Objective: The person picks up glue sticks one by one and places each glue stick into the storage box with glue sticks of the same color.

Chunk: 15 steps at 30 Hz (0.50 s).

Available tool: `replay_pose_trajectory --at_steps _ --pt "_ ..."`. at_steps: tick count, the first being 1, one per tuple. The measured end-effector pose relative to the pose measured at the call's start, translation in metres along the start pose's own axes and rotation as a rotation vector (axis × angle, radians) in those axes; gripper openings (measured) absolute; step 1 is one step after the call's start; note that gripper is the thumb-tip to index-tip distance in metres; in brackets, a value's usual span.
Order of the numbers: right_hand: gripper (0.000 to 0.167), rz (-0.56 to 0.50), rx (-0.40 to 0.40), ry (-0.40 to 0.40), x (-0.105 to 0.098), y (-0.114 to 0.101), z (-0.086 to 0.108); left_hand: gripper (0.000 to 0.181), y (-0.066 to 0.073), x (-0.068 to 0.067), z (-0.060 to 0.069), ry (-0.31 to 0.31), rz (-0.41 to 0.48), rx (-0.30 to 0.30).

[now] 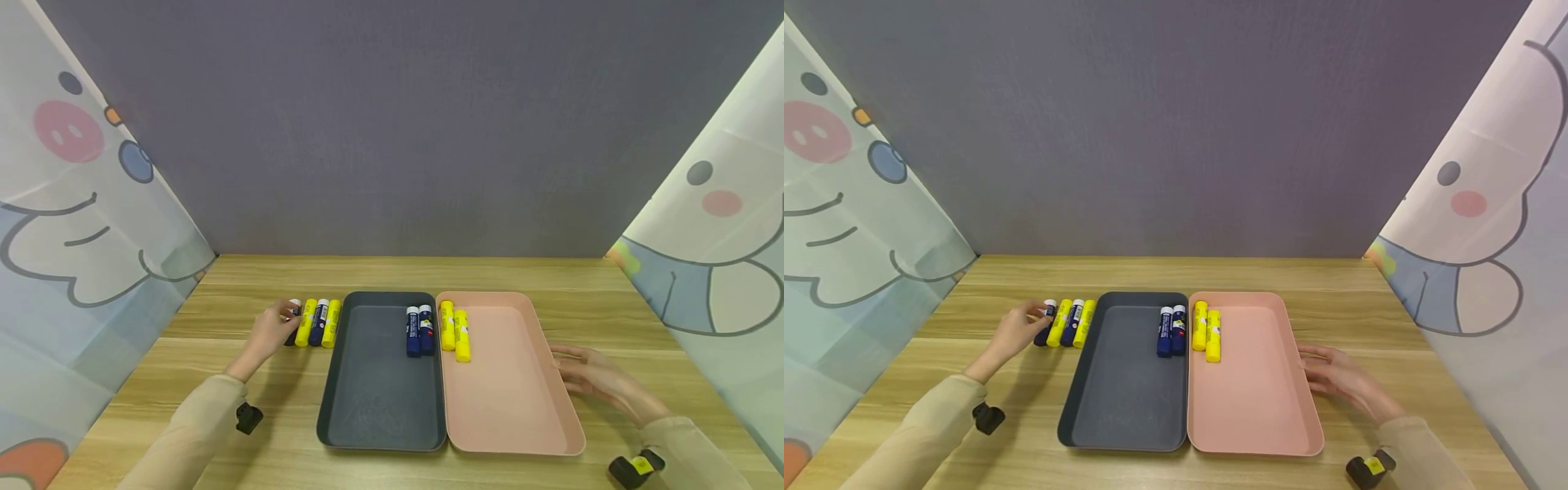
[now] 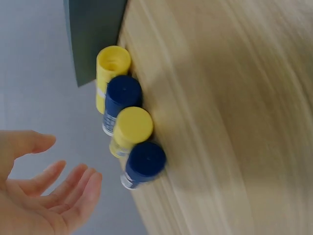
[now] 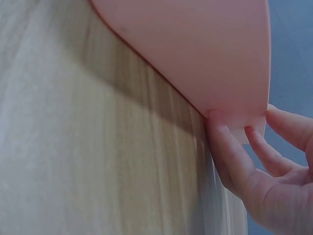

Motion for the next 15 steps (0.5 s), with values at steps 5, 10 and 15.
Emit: replay_pose_trajectory --at_steps 5,10,15 --pt "0.06 -0.019 -0.009 -0.013 -0.002 0.002 0.0 0.033 -0.008 0.002 -0.002 -0.028 0.01 -0.023" --pt "0.056 -0.056 -0.024 -0.041 -0.003 0.002 0.0 0.036 -0.016 0.004 -0.006 -0.028 0.006 -0.05" --pt "0.056 -0.062 -0.026 -0.048 -0.003 0.002 0.0 0.037 -0.024 0.008 -0.01 -0.042 0.008 -0.075"
Point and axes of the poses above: each hand's wrist, its own z-axis away from the middle knuckle, its own x-axis out of the palm, y = z × x, the point moved 3 cm from there along -z, towards the middle knuckle, and after that the axes turned 13 degrees about -z, right-handed, at the moved point
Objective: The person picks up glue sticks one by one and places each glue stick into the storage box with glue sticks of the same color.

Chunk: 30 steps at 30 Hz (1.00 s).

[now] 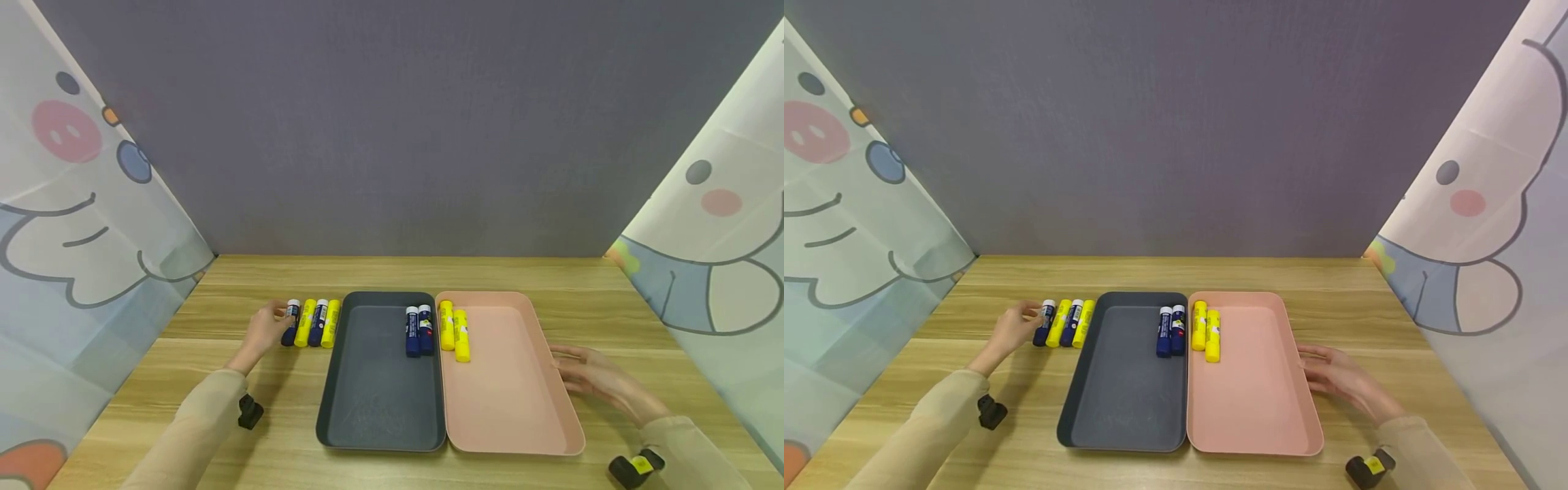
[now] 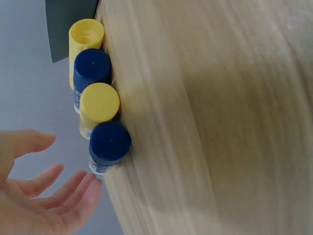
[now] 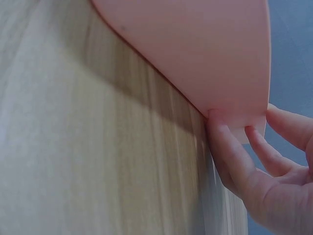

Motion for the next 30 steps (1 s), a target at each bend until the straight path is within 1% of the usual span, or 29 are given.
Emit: replay_pose_trajectory --at_steps 6,11,17,20,23,24,27,29,30 --pt "0.049 -0.033 -0.005 -0.019 0.001 -0.001 0.0 0.04 -0.006 0.006 -0.004 -0.046 0.02 -0.027" --pt "0.049 -0.038 -0.008 -0.026 0.001 -0.001 0.001 0.04 -0.008 0.009 -0.006 -0.058 0.014 -0.04" --pt "0.046 -0.044 -0.007 -0.025 0.001 0.0 0.001 0.04 -0.009 0.011 -0.007 -0.051 0.008 -0.058" --pt "0.045 -0.046 -0.006 -0.021 0.001 0.0 0.001 0.04 -0.01 0.012 -0.009 -0.05 0.018 -0.07" --pt "0.045 -0.047 -0.003 -0.018 0.001 0.0 0.001 0.041 -0.018 0.019 -0.014 -0.043 0.038 -0.068" --pt "0.045 -0.045 -0.003 -0.016 0.001 0.0 0.001 0.042 -0.026 0.024 -0.019 -0.019 0.059 -0.043" --pt "0.046 -0.036 -0.002 -0.009 0.001 0.0 0.001 0.044 -0.034 0.03 -0.024 -0.008 0.065 -0.034" --pt "0.048 -0.024 -0.003 -0.006 0.001 0.0 0.001 0.043 -0.031 0.03 -0.024 -0.019 0.061 -0.062" --pt "0.049 -0.02 -0.003 -0.005 0.001 0.0 0.001 0.043 -0.029 0.03 -0.023 -0.02 0.055 -0.057"
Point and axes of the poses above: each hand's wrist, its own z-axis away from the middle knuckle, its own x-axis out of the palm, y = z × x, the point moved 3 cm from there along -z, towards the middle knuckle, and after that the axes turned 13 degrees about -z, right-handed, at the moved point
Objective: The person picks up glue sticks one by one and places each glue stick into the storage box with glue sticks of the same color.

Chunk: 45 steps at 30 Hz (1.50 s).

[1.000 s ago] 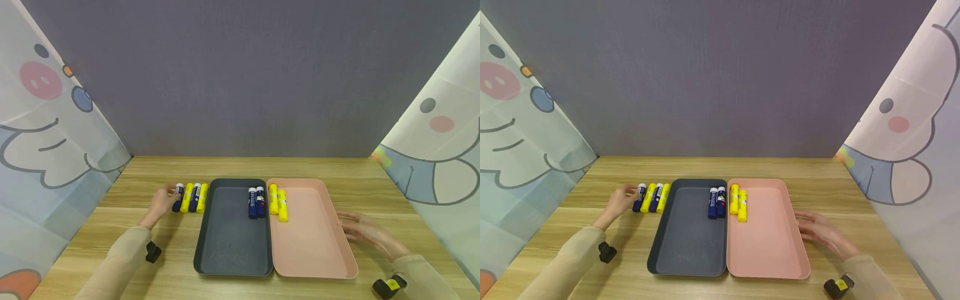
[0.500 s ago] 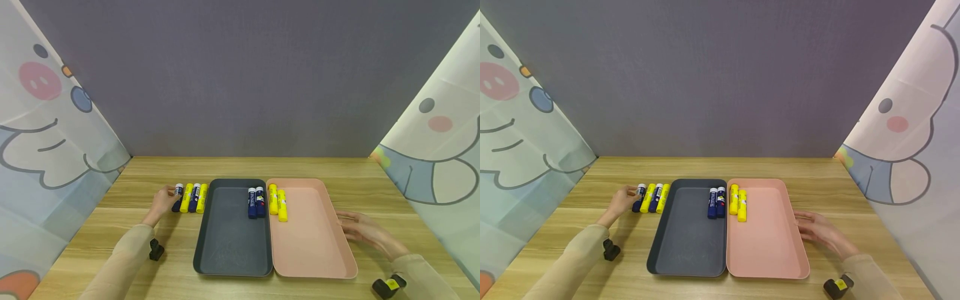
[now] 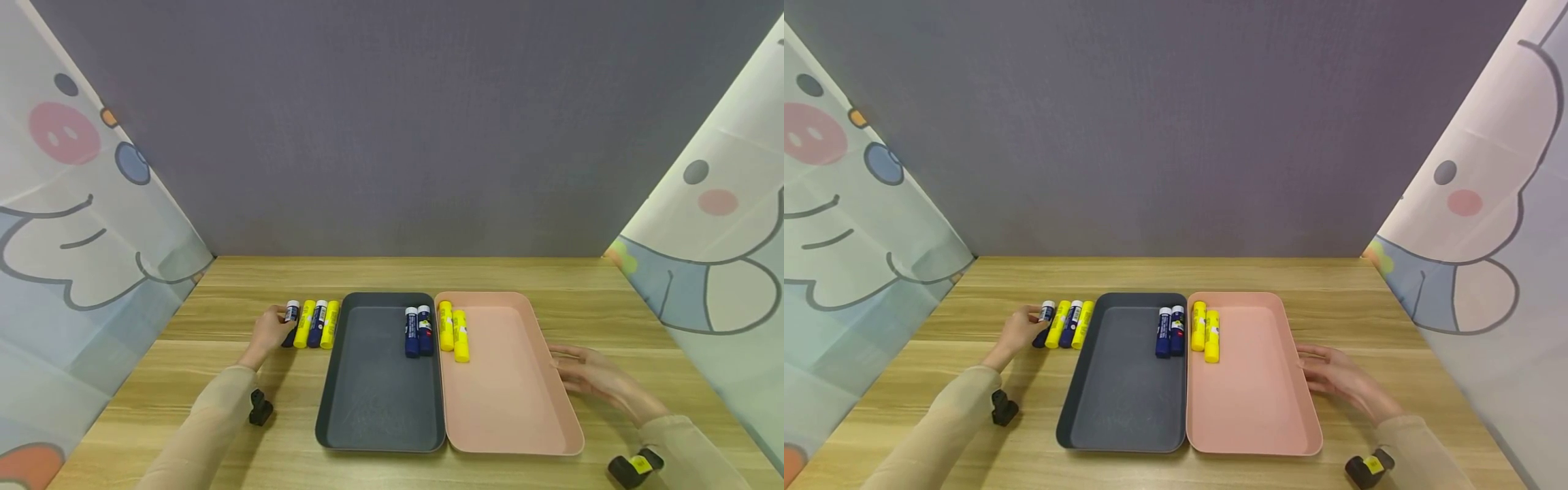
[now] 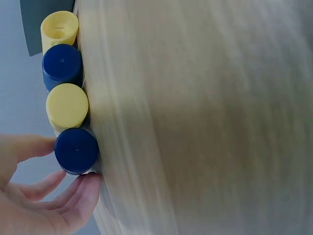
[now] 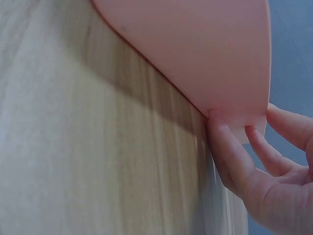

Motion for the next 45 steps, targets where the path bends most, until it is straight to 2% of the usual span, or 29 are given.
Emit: replay_pose_trajectory --at_steps 1,5,16,31,45 --pt "0.05 0.002 0.0 0.001 0.0 0.0 0.0 0.043 0.008 -0.004 0.005 -0.021 -0.022 -0.032" --pt "0.051 0.011 0.002 0.004 0.0 0.0 0.0 0.041 0.015 -0.006 0.01 -0.022 -0.048 -0.044" --pt "0.058 0.057 0.013 0.023 0.002 -0.001 0.0 0.044 0.017 -0.005 0.009 -0.031 -0.043 -0.073" --pt "0.059 0.051 0.009 0.018 0.003 -0.001 0.0 0.041 0.018 -0.007 0.01 -0.031 -0.035 -0.101" --pt "0.056 0.029 0.002 0.004 0.002 -0.001 0.0 0.043 0.02 -0.012 0.011 -0.022 -0.013 -0.105"
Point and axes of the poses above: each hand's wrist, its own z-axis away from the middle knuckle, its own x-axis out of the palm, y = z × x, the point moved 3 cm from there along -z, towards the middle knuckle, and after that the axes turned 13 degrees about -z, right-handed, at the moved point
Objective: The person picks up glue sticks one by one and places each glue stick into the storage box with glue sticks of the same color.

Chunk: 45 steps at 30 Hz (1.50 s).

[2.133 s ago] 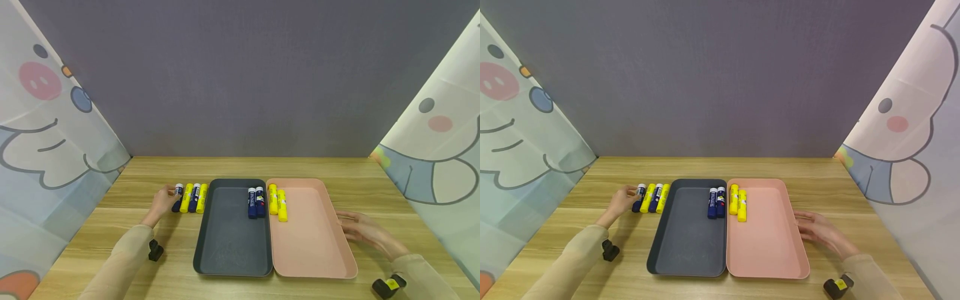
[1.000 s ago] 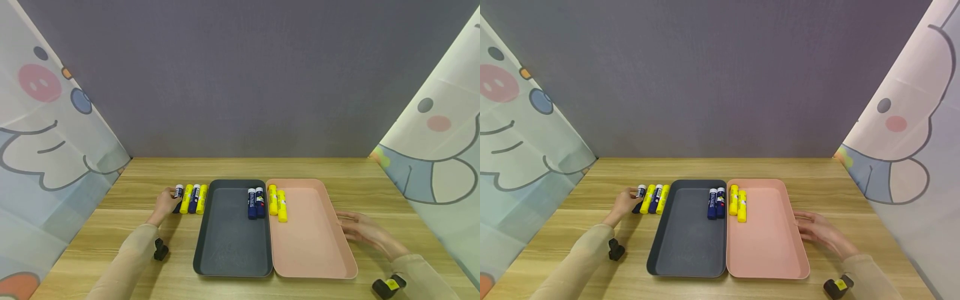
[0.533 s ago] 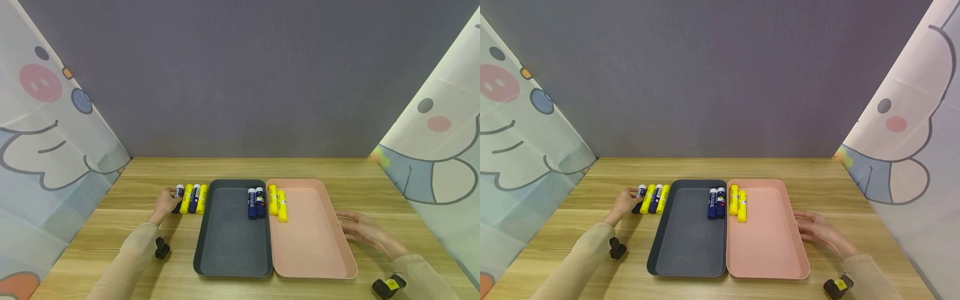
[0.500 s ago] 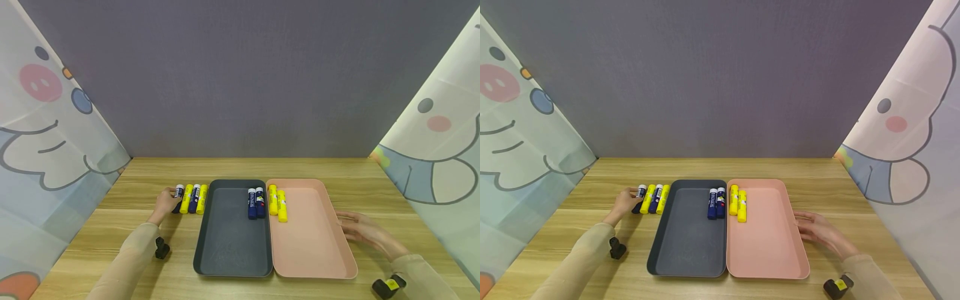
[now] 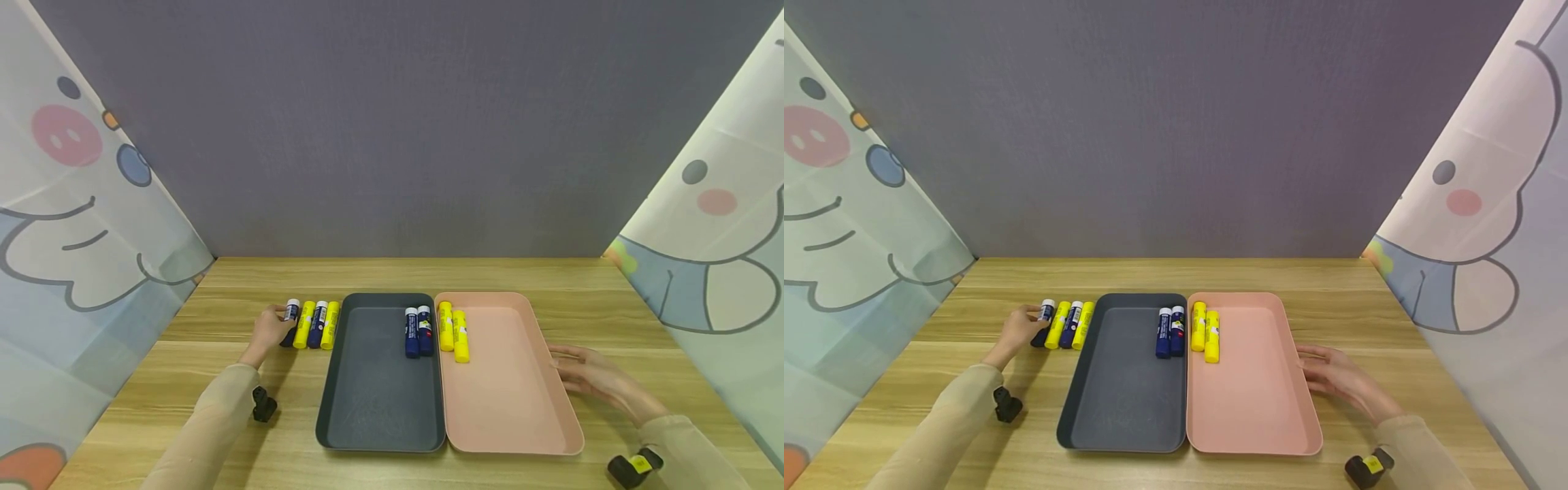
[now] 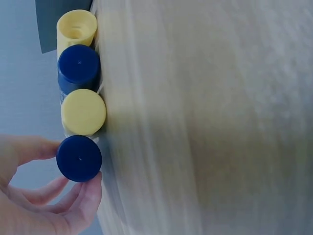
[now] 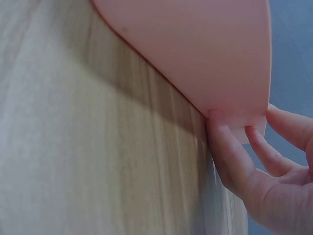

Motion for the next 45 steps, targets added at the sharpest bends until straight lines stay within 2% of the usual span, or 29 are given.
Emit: replay_pose_trajectory --at_steps 12,25,34,41,45 --pt "0.063 0.017 0.016 0.039 0.0 0.0 -0.001 0.042 0.008 -0.009 0.001 0.023 0.032 0.036" --pt "0.059 -0.009 0.004 0.013 0.0 0.0 0.0 0.044 0.02 -0.014 0.006 -0.002 0.107 0.016" --pt "0.061 0.015 0.005 0.015 0.0 0.0 0.0 0.043 0.036 -0.015 0.007 -0.01 0.158 0.012" --pt "0.056 -0.018 -0.004 -0.017 -0.001 0.001 0.0 0.043 0.05 -0.015 0.011 -0.029 0.177 0.02" --pt "0.057 -0.016 -0.002 -0.014 -0.001 0.001 0.0 0.043 0.057 -0.013 0.012 -0.047 0.223 0.024"
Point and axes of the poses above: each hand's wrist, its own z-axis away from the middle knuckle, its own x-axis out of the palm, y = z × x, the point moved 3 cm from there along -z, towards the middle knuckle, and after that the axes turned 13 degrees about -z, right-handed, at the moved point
